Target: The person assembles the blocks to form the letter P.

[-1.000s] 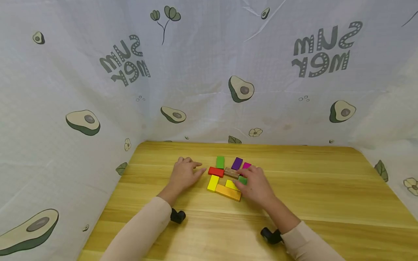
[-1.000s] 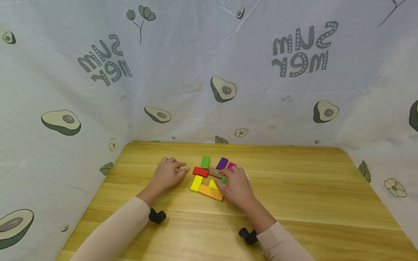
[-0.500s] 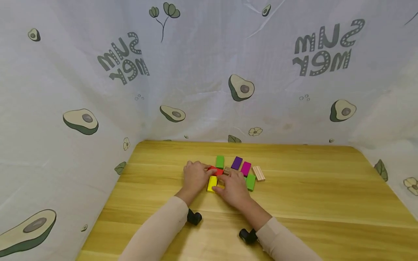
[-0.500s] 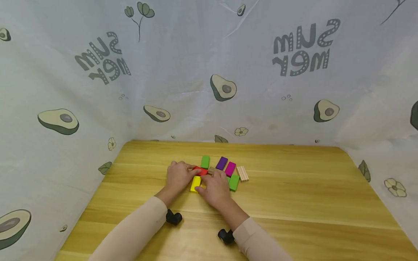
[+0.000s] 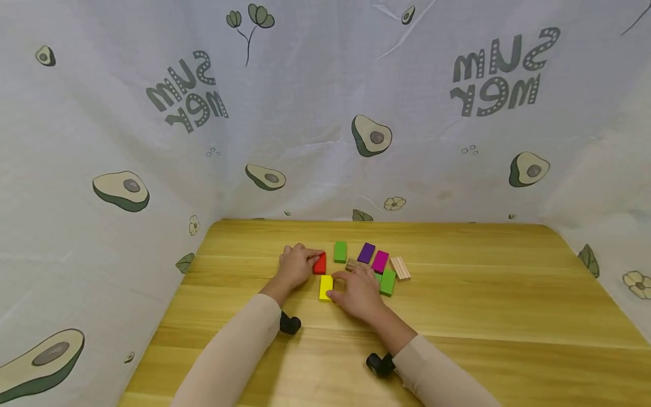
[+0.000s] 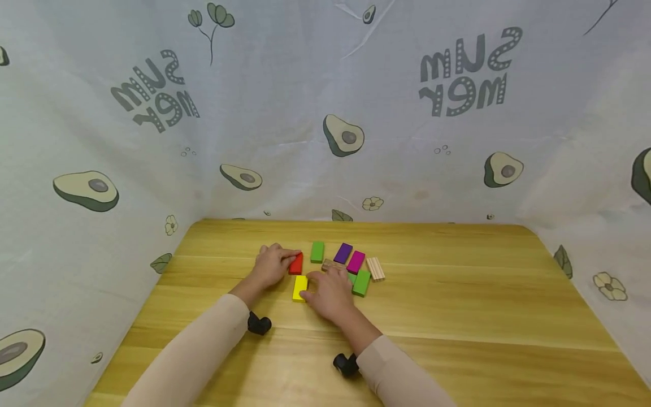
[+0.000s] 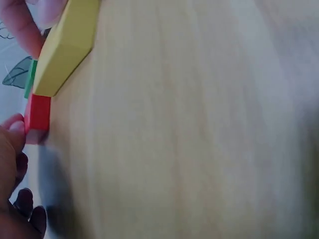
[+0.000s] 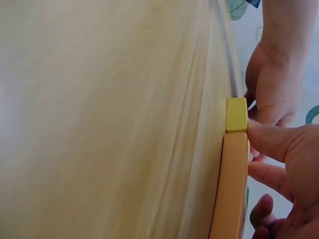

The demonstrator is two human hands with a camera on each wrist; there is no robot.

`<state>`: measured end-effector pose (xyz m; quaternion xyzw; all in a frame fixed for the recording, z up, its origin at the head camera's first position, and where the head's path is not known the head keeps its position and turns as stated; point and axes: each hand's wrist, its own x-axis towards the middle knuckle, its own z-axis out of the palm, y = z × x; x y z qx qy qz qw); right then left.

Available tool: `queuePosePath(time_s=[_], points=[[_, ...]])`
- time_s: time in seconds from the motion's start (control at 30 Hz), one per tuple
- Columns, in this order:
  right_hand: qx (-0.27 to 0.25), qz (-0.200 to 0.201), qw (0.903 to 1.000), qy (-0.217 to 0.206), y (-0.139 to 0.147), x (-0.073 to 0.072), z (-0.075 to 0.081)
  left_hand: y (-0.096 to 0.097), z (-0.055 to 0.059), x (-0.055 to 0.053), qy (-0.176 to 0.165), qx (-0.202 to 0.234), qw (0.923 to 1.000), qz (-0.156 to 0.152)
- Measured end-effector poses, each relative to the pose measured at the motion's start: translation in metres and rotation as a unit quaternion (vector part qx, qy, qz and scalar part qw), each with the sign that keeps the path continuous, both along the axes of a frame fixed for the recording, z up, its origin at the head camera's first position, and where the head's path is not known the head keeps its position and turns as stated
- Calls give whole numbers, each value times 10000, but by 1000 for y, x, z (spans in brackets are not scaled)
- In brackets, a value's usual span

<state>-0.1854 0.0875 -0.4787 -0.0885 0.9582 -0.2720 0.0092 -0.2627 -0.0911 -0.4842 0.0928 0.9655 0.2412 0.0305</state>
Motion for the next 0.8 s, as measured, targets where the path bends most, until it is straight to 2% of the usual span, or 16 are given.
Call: queuePosePath(time_s=[0.27, 0.43, 0.67, 0.8], points=[[-12, -174, 9997, -161, -17, -11, -1, -8, -11, -5, -128, 492, 9986, -159], [119, -205, 9995, -218, -22, -9, -2, -15, -10, -7, -326, 622, 9968, -387], [246, -197, 9992, -240, -22, -8, -2, -28, -1, -9, -826, 220, 9903, -1096], [258, -142, 9992, -265, -21, -7, -3, -32, 1, -9, -999, 179, 9864, -1291]])
